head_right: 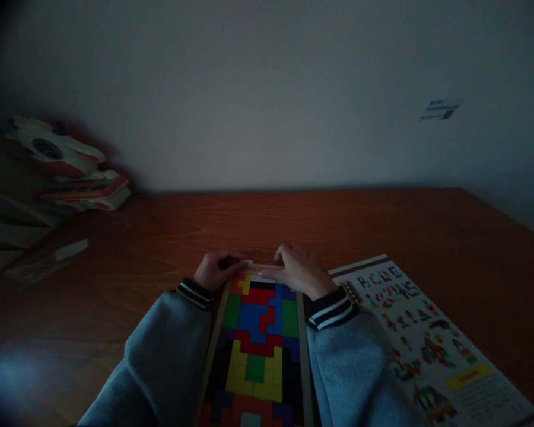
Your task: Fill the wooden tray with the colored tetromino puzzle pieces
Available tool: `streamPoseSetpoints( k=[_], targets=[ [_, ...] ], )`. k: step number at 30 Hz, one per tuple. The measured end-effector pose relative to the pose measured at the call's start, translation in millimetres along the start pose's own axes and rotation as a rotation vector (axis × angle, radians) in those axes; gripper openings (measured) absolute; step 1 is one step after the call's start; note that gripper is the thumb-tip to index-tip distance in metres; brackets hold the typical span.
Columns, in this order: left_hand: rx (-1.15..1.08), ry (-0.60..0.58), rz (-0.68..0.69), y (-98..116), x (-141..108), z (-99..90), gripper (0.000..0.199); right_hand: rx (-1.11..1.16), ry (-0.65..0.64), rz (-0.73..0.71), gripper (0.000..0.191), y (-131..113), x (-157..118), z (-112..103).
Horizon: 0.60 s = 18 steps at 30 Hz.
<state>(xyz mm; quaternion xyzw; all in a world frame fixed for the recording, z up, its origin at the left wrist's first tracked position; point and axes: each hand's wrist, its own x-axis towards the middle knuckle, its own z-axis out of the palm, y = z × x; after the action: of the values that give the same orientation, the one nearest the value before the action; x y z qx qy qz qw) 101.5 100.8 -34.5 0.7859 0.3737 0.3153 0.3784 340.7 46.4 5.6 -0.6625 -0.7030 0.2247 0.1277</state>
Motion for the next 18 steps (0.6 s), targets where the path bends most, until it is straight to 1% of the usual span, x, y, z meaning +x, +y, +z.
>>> streamPoseSetpoints(
  k=[2,3,5,8,10,12,15,18],
  targets=[
    [-0.061,-0.002,0.028,0.1,-0.8,1.7,0.023,0.108,0.039,-0.097,0.038,-4.5,2.9,-2.0],
    [-0.103,0.001,0.042,0.2,-1.0,3.1,0.022,0.182,0.038,-0.148,0.034,-7.0,4.2,-2.6],
    [-0.199,0.011,0.058,0.2,-1.3,6.7,0.023,0.328,0.006,-0.23,0.025,-12.2,5.8,-2.7],
    [-0.308,0.027,0.038,-0.3,-1.1,12.0,0.026,0.454,-0.048,-0.27,0.02,-18.5,5.7,-2.2],
    [-0.356,0.024,0.01,-0.2,-0.6,14.2,0.028,0.463,-0.061,-0.26,0.018,-18.4,4.6,-3.9],
    [-0.379,0.026,-0.026,0.0,0.3,15.1,0.029,0.424,-0.083,-0.207,0.017,-12.6,3.1,-8.3],
    [-0.349,0.03,-0.083,-0.7,2.0,14.8,0.027,0.343,-0.145,-0.085,0.015,4.6,0.4,-17.9],
    [-0.277,-0.003,-0.094,-3.4,2.9,13.7,0.025,0.293,-0.187,-0.001,0.01,21.3,-2.5,-26.1]
  ],
)
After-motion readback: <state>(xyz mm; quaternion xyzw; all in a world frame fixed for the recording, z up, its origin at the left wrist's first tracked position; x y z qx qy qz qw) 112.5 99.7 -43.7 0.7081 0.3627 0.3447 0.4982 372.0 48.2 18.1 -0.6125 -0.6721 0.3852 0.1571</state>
